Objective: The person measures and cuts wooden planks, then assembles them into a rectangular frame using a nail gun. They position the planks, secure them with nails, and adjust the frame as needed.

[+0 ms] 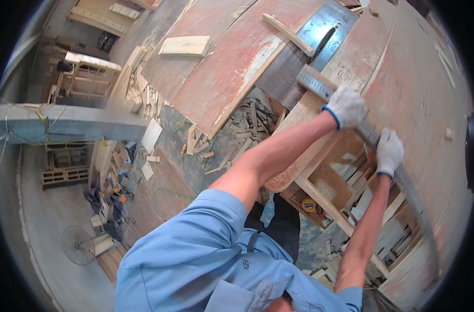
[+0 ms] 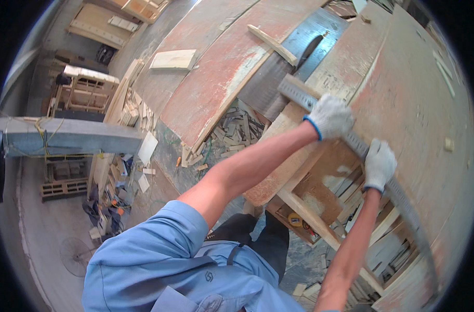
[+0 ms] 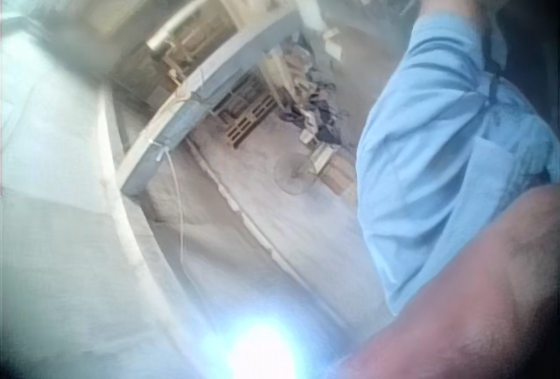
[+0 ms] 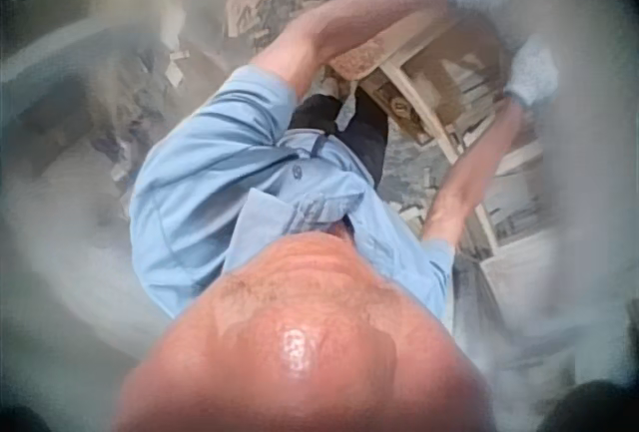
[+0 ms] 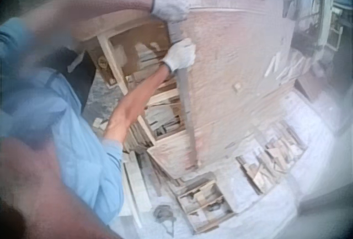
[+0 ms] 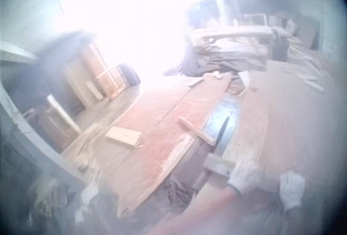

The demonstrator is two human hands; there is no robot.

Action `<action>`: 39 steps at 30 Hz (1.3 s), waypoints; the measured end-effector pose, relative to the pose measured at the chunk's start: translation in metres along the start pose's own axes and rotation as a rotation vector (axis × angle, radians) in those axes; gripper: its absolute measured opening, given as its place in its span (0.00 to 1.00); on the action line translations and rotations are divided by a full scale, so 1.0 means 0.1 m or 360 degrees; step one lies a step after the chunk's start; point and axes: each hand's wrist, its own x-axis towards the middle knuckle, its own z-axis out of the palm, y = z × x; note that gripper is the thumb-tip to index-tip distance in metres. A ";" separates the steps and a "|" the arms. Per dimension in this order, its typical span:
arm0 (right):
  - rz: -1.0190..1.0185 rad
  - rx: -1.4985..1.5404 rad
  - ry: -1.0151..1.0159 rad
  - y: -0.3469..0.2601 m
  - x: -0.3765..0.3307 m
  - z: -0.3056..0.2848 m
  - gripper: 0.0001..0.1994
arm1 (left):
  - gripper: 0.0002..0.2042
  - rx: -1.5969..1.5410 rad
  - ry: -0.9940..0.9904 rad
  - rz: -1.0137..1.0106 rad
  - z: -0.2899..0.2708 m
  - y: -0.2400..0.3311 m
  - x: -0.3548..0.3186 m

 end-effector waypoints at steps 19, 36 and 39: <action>-0.0757 0.0499 -0.1154 -1.66 -1.55 -0.75 0.16 | 0.08 -0.0396 0.0762 -0.0813 -1.27 0.14 -3.13; -0.1439 0.0261 -0.2688 -3.00 -4.86 -0.16 0.21 | 0.19 -0.0847 -0.0258 -0.3014 0.69 3.36 -7.82; -0.1981 0.0210 -0.2216 -2.74 -4.74 0.14 0.19 | 0.12 -0.1652 0.0787 -0.3805 0.90 4.04 -7.94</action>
